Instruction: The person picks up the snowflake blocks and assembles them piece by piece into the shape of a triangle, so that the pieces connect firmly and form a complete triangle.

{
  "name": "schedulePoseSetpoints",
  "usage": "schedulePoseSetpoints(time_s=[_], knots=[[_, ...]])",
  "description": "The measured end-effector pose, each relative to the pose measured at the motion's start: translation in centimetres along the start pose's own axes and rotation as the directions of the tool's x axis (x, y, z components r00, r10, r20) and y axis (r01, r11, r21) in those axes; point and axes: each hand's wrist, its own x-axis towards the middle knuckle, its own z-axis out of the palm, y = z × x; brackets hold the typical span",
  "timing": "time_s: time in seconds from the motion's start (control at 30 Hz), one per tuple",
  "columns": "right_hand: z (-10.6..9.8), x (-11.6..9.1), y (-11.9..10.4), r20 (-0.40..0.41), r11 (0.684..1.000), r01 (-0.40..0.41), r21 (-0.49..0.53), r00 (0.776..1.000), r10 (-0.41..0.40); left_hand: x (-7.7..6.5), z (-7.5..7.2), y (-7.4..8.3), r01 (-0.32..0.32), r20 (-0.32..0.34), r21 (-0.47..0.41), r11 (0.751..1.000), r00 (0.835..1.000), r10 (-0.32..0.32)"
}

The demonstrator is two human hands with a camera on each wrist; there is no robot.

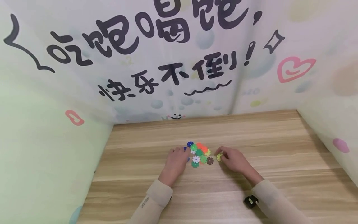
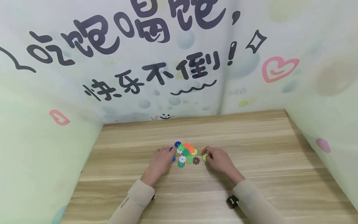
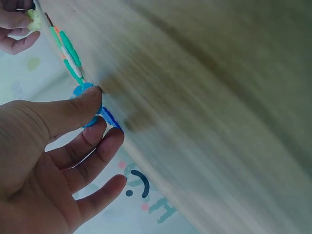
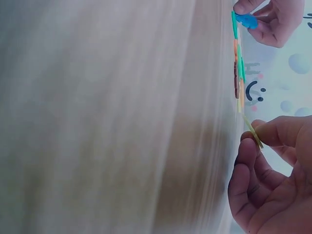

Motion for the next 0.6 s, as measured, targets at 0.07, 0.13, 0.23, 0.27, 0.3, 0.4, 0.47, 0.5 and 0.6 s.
schedulePoseSetpoints(time_s=[0.07, 0.13, 0.23, 0.27, 0.3, 0.4, 0.47, 0.5, 0.6], knots=[[-0.1, -0.1, 0.1, -0.006, 1.0, -0.011, 0.018, 1.0, 0.011, 0.0, 0.0, 0.1, 0.001, 0.005, 0.002, 1.0, 1.0, -0.001], [-0.1, -0.3, 0.1, -0.013, 0.999, -0.026, 0.04, 1.0, 0.027, -0.2, 0.0, 0.1, 0.004, 0.013, 0.002, 1.0, 1.0, -0.004], [0.0, -0.7, 0.1, -0.026, 0.996, -0.045, 0.081, 0.999, 0.048, -0.5, 0.0, 0.2, 0.011, 0.027, -0.003, 1.0, 1.0, -0.011], [0.0, -0.8, 0.0, -0.028, 0.995, -0.047, 0.094, 0.998, 0.049, -0.5, 0.0, 0.3, 0.012, 0.029, -0.006, 1.0, 0.999, -0.012], [-0.1, -1.0, 0.0, -0.03, 0.993, -0.049, 0.106, 0.998, 0.053, -0.6, -0.1, 0.3, 0.014, 0.029, -0.009, 1.0, 0.999, -0.013], [-0.4, -1.2, -0.2, -0.033, 0.988, -0.06, 0.143, 0.997, 0.066, -0.7, -0.4, 0.3, 0.021, 0.024, -0.023, 1.0, 1.0, -0.021], [-0.7, -1.3, -0.4, -0.042, 0.987, -0.048, 0.154, 0.998, 0.055, -0.7, -0.7, 0.3, 0.024, 0.008, -0.038, 0.999, 1.0, -0.023], [-0.9, -1.3, -0.5, -0.05, 0.987, -0.039, 0.159, 0.998, 0.048, -0.7, -0.8, 0.3, 0.022, -0.004, -0.045, 0.999, 1.0, -0.022], [-1.3, -1.2, -0.9, -0.087, 0.986, 0.001, 0.166, 0.996, 0.014, -0.5, -1.3, 0.3, 0.003, -0.051, -0.073, 0.997, 0.999, -0.007]])
